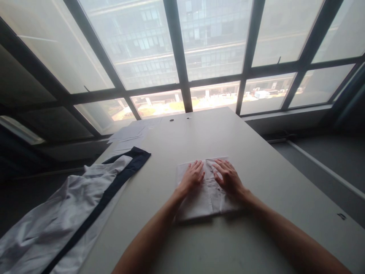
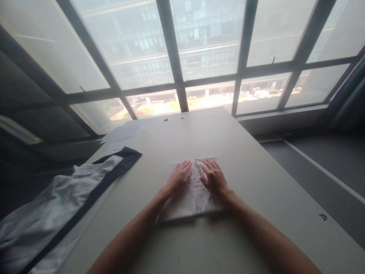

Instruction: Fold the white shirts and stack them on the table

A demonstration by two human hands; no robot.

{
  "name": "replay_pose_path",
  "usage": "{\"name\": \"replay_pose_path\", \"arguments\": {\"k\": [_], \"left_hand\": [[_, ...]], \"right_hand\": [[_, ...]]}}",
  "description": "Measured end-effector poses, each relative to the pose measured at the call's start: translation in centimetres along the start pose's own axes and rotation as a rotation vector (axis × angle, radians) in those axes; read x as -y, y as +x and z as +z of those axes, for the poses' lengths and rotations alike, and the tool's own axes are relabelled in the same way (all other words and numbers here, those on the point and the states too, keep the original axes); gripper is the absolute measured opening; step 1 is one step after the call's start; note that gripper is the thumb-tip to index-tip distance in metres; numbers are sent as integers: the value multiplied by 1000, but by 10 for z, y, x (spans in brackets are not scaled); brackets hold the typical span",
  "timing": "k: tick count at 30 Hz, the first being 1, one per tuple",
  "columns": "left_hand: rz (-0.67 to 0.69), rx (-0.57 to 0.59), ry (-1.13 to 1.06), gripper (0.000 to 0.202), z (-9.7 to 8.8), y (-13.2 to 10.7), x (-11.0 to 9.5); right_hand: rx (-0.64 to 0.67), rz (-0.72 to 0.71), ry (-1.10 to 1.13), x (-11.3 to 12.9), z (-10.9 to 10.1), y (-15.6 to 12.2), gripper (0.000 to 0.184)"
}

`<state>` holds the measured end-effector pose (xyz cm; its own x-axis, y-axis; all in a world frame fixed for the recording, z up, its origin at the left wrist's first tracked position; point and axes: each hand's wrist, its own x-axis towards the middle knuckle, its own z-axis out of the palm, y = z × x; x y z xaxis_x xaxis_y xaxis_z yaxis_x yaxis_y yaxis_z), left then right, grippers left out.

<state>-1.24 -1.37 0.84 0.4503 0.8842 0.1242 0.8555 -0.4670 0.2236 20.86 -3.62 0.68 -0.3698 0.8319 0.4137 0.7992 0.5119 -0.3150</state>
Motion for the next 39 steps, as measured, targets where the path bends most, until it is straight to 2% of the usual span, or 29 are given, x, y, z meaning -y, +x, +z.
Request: {"name": "replay_pose_path", "arguments": {"k": [5, 9, 12, 14, 16, 18, 20, 22, 25, 30, 35, 39], "left_hand": [[37, 53, 5, 55, 2, -7, -14], [37, 53, 21, 56, 5, -10, -17], [38, 39, 28, 57, 7, -10, -15], [38, 31, 32, 56, 9, -10, -13], [43, 24, 34, 56, 10, -10, -12], [50, 16, 33, 56, 10, -10, -12], [60, 9, 26, 56, 9, -10, -12], [65, 8, 18, 55, 8, -10, -13], [63, -6, 3, 54, 6, -10, -16], [102, -20, -24, 53, 2, -11, -29], [177, -1, -9, 54, -3, -16, -42], [167, 5, -7, 51, -3, -18, -42]], "right_hand": [[280, 31, -18, 2, 12, 1, 62], [303, 33, 15, 0, 15, 2, 62], [243, 73, 125, -3, 12, 5, 57], [118, 137, 234, -10, 7, 9, 52], [-38, 233, 328, -23, -3, 14, 48], [-108, 393, 385, -42, -16, 19, 45], [-37, 585, 410, -63, -31, 21, 40], [85, 688, 428, -82, -46, 19, 31], [252, 755, 468, -99, -62, 11, 28], [526, 819, 690, -102, -74, 3, 44], [547, 796, 843, -103, -73, 3, 57], [492, 846, 912, -107, -68, 1, 56]]}}
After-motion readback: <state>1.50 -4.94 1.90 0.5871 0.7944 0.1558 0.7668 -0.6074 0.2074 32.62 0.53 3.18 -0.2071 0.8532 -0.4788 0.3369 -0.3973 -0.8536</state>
